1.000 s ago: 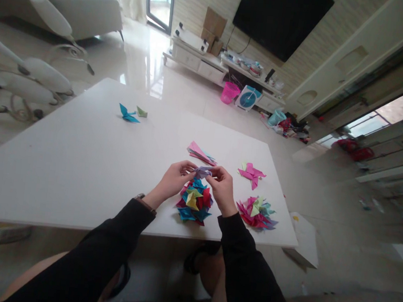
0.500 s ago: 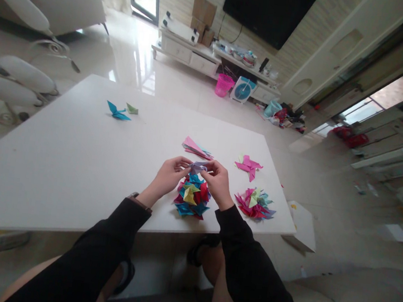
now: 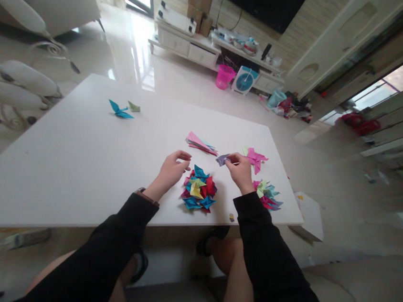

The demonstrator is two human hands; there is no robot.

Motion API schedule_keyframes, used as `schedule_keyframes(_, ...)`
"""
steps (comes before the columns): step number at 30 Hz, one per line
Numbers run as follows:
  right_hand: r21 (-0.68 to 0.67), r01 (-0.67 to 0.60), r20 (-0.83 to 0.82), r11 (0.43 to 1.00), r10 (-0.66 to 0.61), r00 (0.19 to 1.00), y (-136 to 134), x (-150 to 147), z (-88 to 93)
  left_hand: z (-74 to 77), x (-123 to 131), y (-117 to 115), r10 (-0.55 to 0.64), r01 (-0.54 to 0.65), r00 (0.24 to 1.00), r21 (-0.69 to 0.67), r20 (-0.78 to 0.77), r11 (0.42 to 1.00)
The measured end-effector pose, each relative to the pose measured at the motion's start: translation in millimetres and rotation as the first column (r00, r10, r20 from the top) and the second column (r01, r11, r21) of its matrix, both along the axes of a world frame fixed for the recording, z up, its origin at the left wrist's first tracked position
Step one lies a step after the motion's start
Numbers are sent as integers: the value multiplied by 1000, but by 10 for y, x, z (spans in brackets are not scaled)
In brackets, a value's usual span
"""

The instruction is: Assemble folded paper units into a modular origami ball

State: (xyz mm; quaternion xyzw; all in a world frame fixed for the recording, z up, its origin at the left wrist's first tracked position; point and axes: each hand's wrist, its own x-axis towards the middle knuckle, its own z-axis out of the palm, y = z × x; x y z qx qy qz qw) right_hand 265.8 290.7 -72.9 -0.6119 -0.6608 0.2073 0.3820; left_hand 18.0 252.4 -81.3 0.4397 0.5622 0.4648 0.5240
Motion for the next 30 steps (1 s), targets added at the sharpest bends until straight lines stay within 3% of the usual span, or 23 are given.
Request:
schedule_keyframes(3,-32,109,255,994,-97,962,111,394,-85,35,-12,-5,4,-4,1000,-9,3,1000)
schedule_keyframes(6,-100,234,487,967,-157,859,142,714,-143,54,-24,-4,3,-2,1000,-11,15,1000)
schedule_keyframes(11,-185,367,720,912,-129,682,101,1011,-219,29,-51,-1,-3,3,1000,-20,27,1000)
schedule_keyframes(17,-210,447,818,869,-94,568,101,1213,-359,9,-86,1,2,-2,1000,-38,17,999)
schedule_keyframes(27,-361,428,832,829,78,549,88,1318,-369,-22,-85,28,-6,6,1000,-40,-5,999)
schedule_keyframes(30,-364,404,830,839,95,550,66,1342,-381,-25,-61,27,-14,14,1000,-42,0,999)
